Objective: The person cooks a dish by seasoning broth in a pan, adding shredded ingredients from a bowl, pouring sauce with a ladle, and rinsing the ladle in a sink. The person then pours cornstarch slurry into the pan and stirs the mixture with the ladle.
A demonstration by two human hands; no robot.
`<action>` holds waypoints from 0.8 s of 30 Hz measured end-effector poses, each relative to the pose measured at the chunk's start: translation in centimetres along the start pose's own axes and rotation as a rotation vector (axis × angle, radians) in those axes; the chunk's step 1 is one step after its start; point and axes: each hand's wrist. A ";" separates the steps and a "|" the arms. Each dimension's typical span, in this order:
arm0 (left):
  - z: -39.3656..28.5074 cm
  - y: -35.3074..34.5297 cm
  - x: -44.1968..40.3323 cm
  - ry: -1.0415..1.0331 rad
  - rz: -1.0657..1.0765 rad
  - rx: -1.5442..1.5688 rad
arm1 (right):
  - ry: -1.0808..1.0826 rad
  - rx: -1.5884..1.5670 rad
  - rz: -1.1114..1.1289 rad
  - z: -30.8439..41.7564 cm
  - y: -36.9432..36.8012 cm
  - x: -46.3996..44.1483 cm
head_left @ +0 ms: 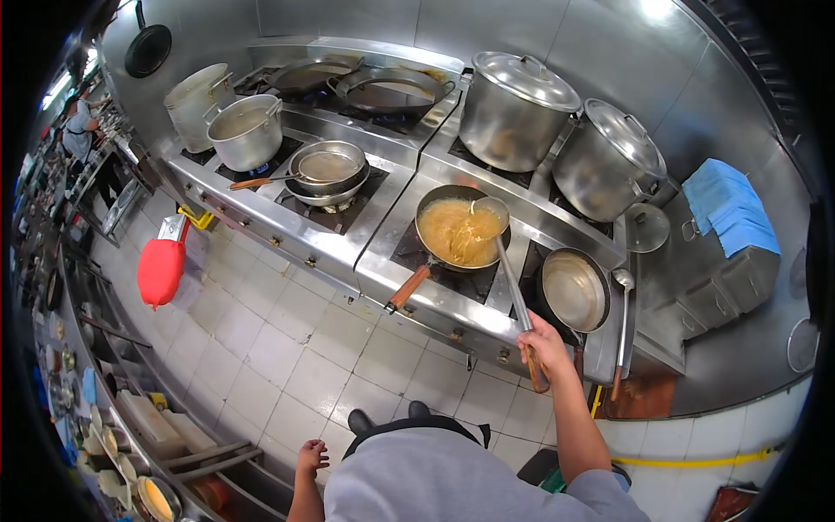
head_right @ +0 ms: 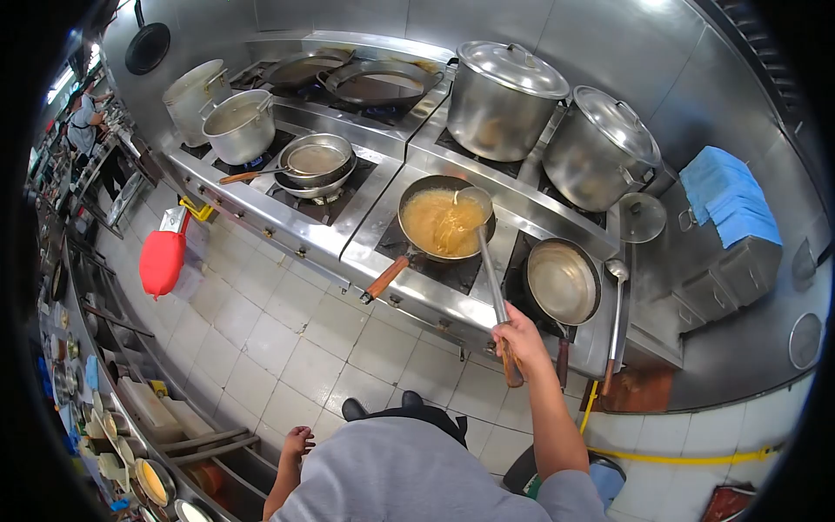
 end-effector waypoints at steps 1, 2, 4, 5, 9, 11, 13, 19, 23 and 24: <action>-0.1 -0.1 0.0 -0.004 0.005 -0.004 | 0.022 0.023 -0.046 0.2 0.2 -0.2; -0.2 -0.2 0.0 -0.004 0.006 -0.005 | 0.045 0.046 -0.091 0.3 0.5 -0.4; -0.4 -0.4 0.0 -0.004 0.011 -0.001 | 0.044 0.102 -0.107 0.5 1.4 -1.0; -0.6 -0.5 0.0 -0.006 0.010 -0.003 | 0.043 0.158 -0.121 0.7 1.7 -1.3; -0.4 -0.3 0.0 -0.003 0.005 0.000 | 0.037 0.311 -0.175 0.0 3.6 -3.0; -0.2 -0.3 0.3 -0.007 0.003 0.013 | 0.011 0.362 -0.198 -0.9 4.8 -3.7; -0.2 -0.6 0.7 -0.026 -0.031 -0.009 | -0.062 0.795 -0.318 -1.5 5.7 -4.3; 0.5 -0.8 0.7 0.014 -0.062 0.010 | -0.265 0.578 -0.061 1.3 -0.7 -1.5; 0.9 -1.0 1.0 0.027 -0.044 -0.007 | -0.196 -0.355 0.144 0.6 2.7 -3.7; 1.0 -1.0 0.9 0.025 -0.043 -0.010 | -0.097 -0.681 0.062 -0.1 2.4 -4.6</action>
Point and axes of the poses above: each hand's wrist, its own x-axis away from the middle knuckle, its own y-axis out of the back of the hand, z = x × y, and after that the axes turned 15 degrees about z, right-handed
